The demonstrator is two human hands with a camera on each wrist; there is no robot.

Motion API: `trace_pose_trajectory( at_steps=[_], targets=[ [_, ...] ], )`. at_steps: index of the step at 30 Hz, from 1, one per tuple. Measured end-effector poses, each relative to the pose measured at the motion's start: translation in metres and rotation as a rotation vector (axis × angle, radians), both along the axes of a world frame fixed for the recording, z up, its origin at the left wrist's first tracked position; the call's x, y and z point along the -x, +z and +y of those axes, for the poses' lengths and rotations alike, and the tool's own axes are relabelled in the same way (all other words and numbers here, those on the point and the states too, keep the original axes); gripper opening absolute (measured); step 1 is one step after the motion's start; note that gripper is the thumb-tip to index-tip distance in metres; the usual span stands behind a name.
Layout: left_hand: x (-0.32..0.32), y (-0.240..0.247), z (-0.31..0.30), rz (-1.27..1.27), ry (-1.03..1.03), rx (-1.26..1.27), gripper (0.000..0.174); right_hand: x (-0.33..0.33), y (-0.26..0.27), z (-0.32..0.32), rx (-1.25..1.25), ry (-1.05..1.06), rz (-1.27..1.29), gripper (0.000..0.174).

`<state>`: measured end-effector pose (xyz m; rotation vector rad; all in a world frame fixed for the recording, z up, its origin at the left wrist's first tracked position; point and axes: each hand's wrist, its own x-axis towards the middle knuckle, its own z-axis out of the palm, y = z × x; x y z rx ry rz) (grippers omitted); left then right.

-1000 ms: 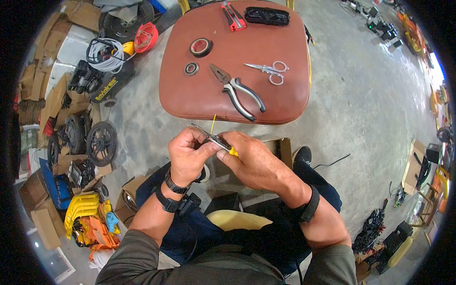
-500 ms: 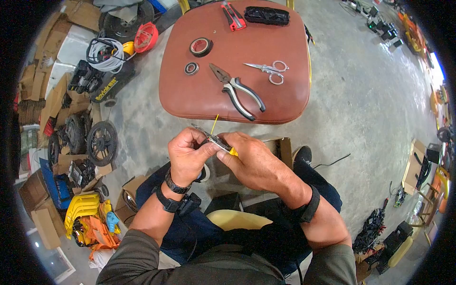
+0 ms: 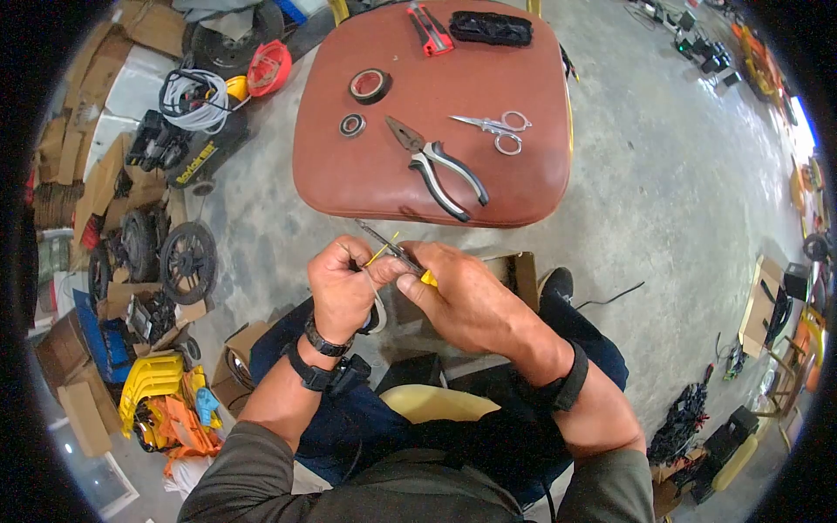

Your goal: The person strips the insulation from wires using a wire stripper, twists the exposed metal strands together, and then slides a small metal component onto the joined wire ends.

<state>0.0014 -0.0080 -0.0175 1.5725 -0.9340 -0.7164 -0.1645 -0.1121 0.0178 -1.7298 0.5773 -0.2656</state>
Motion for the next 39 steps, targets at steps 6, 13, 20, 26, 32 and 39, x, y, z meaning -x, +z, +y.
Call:
trace_pose_trajectory(
  at_steps=[6,13,20,26,32,39],
  targets=[
    [0.001,0.001,0.0,0.066,-0.046,-0.003,0.027,0.001,-0.003,-0.001,0.018,-0.006,0.015,0.029],
    [0.0,0.001,0.004,0.247,-0.143,0.046,0.014,0.001,-0.005,-0.009,-0.069,-0.055,0.082,0.026],
    [-0.008,0.004,0.003,0.164,-0.174,0.001,0.017,0.003,-0.003,-0.012,-0.018,-0.083,0.04,0.026],
    [-0.007,-0.001,0.002,0.052,-0.176,0.043,0.012,0.007,-0.003,-0.009,0.046,-0.023,0.086,0.029],
    [-0.006,0.004,-0.003,-0.074,-0.159,0.044,0.012,0.009,-0.003,-0.011,0.081,0.021,0.077,0.032],
    [-0.006,0.005,-0.004,-0.01,-0.122,0.021,0.01,0.009,-0.007,-0.011,0.1,0.034,0.104,0.037]
  ],
)
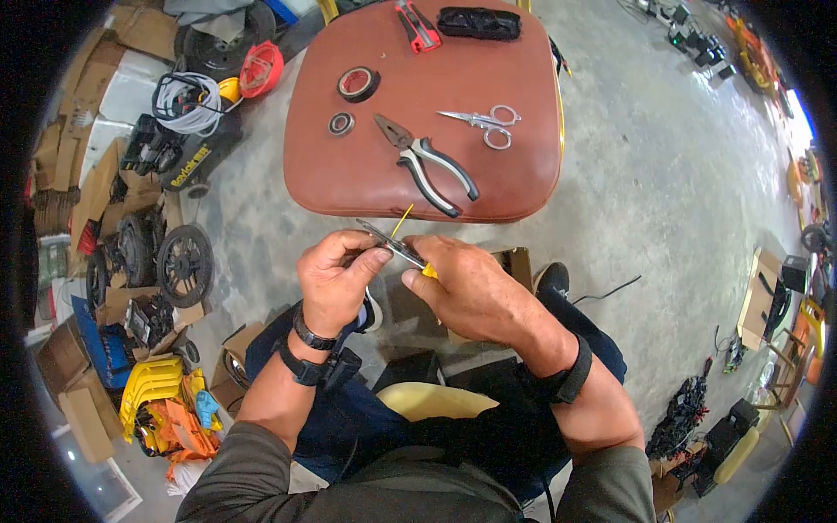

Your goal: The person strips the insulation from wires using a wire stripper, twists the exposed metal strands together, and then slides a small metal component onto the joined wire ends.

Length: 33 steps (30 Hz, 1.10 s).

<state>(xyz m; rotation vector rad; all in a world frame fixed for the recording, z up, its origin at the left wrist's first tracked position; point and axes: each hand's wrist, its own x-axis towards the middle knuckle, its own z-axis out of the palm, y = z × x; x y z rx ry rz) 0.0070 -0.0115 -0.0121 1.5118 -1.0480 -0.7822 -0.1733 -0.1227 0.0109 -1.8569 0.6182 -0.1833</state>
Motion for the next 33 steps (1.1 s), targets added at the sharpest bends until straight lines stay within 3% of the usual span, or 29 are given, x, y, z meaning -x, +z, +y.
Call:
trace_pose_trajectory(
  at_steps=[16,22,28,33],
  targets=[
    [-0.002,0.008,-0.003,-0.258,-0.034,0.071,0.015,0.0,-0.003,0.004,0.032,-0.005,0.005,0.035],
    [-0.002,0.005,-0.003,-0.227,-0.022,0.054,0.017,-0.003,-0.003,0.004,-0.098,0.011,0.038,0.041],
    [0.0,0.006,-0.004,-0.233,-0.005,0.044,0.021,-0.002,-0.004,0.001,-0.54,0.014,0.057,0.061],
    [-0.002,0.005,-0.003,-0.233,-0.007,0.051,0.022,-0.007,-0.004,0.002,-0.602,-0.012,0.039,0.062]
  ],
)
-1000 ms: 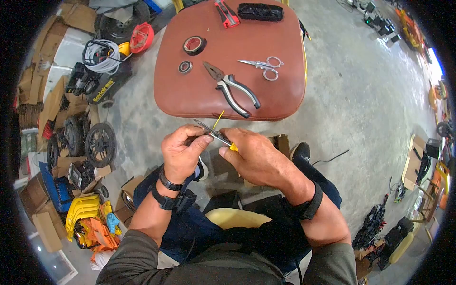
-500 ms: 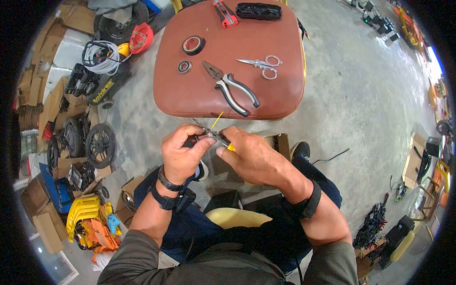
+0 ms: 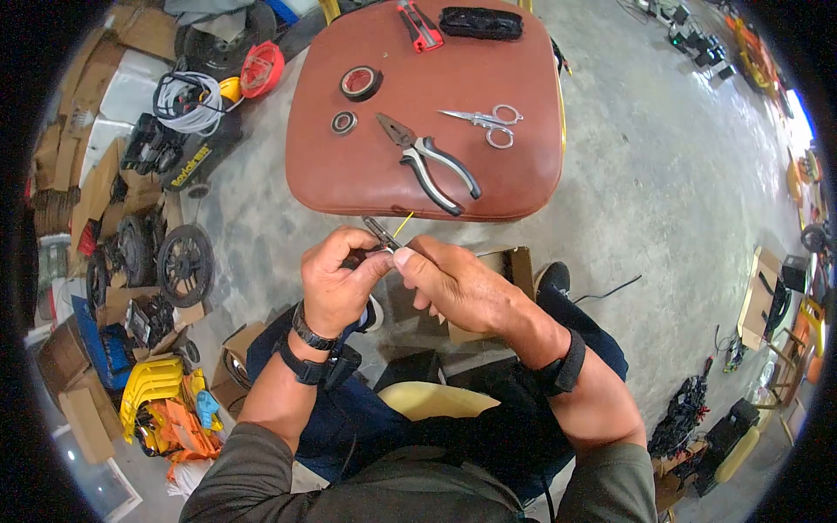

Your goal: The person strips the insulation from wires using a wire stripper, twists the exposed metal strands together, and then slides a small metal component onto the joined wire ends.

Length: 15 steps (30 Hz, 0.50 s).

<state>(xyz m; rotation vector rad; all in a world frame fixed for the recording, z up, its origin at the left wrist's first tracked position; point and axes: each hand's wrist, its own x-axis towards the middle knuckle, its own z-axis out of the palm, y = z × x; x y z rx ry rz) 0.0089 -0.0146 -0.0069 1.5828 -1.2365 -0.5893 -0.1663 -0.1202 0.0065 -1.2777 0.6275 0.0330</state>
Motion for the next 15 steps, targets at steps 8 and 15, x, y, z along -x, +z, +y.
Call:
trace_pose_trajectory(
  at_steps=[8,15],
  targets=[
    [-0.001,-0.0018,0.0018,-0.012,-0.016,-0.006,0.02,0.0001,0.0017,0.0025,-0.04,-0.032,-0.015,0.058],
    [0.0017,-0.0028,0.0006,-0.025,0.02,-0.004,0.022,0.0002,0.0028,0.0034,-0.045,-0.069,-0.008,0.052]
  ],
)
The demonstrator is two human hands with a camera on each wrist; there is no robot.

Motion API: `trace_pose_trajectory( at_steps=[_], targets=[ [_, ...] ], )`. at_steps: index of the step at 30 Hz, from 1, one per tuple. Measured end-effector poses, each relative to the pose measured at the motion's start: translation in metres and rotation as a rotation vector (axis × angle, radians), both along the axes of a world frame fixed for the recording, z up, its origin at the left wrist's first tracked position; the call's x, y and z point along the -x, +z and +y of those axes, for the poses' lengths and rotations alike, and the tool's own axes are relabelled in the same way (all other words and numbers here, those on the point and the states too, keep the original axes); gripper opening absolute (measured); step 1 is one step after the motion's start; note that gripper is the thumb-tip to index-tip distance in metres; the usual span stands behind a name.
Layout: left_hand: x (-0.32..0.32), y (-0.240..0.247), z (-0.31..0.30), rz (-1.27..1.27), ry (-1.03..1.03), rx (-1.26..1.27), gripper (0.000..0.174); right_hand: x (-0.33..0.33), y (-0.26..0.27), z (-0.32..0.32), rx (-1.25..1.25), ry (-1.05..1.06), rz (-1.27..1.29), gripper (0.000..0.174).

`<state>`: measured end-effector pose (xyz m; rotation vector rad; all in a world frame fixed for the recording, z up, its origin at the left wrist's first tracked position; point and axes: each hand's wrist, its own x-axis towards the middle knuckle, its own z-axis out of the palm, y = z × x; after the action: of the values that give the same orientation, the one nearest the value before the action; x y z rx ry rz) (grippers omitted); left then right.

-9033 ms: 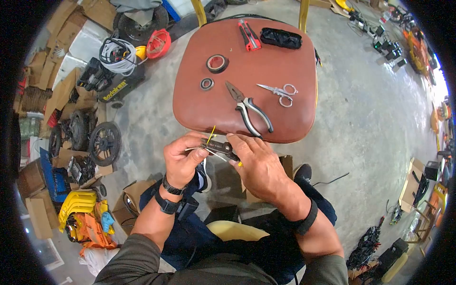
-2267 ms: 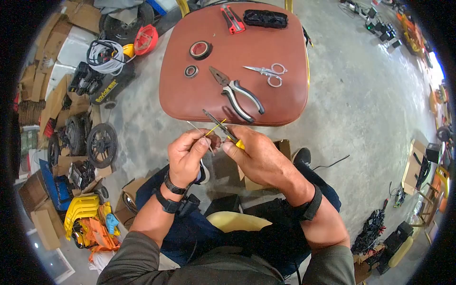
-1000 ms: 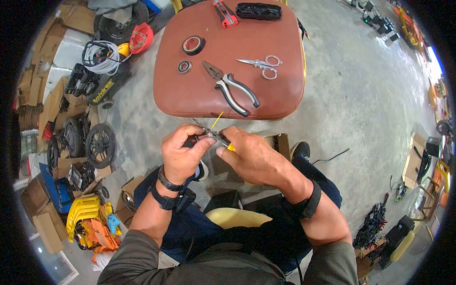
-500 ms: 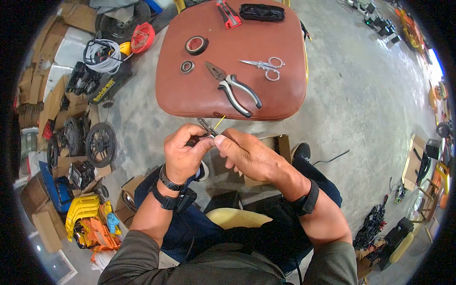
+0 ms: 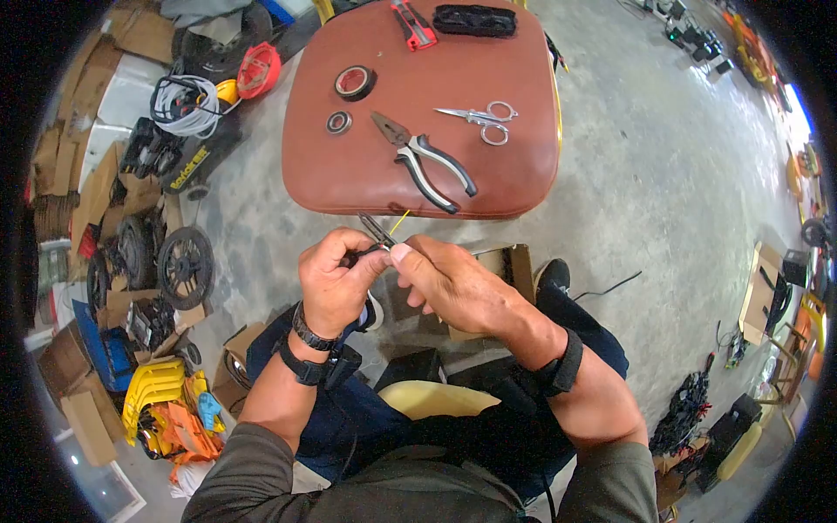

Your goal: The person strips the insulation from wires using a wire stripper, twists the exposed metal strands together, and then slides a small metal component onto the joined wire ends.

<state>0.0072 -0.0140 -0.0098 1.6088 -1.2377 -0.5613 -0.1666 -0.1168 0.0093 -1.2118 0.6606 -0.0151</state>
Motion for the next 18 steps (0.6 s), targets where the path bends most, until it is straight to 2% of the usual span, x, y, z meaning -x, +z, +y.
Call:
trace_pose_trajectory(
  at_steps=[1,4,7,10,18],
  targets=[
    [0.001,-0.0009,0.0,0.027,0.011,-0.01,0.021,0.0003,0.0003,0.0001,-0.008,-0.015,0.001,0.05],
    [0.0009,-0.0029,0.0002,0.115,0.018,-0.025,0.018,0.0011,-0.006,-0.0008,0.118,0.11,0.012,0.043],
    [-0.0033,0.0008,-0.0001,0.089,-0.008,-0.059,0.016,0.0006,-0.0057,0.0011,0.143,0.065,-0.008,0.039],
    [-0.0073,0.0009,0.0007,0.101,-0.04,-0.096,0.015,0.0028,-0.0065,0.0013,0.29,0.074,-0.068,0.039],
    [-0.0047,-0.001,0.0006,0.159,-0.039,-0.105,0.016,0.0046,-0.0057,-0.0014,0.3,0.115,-0.031,0.041]
  ],
)
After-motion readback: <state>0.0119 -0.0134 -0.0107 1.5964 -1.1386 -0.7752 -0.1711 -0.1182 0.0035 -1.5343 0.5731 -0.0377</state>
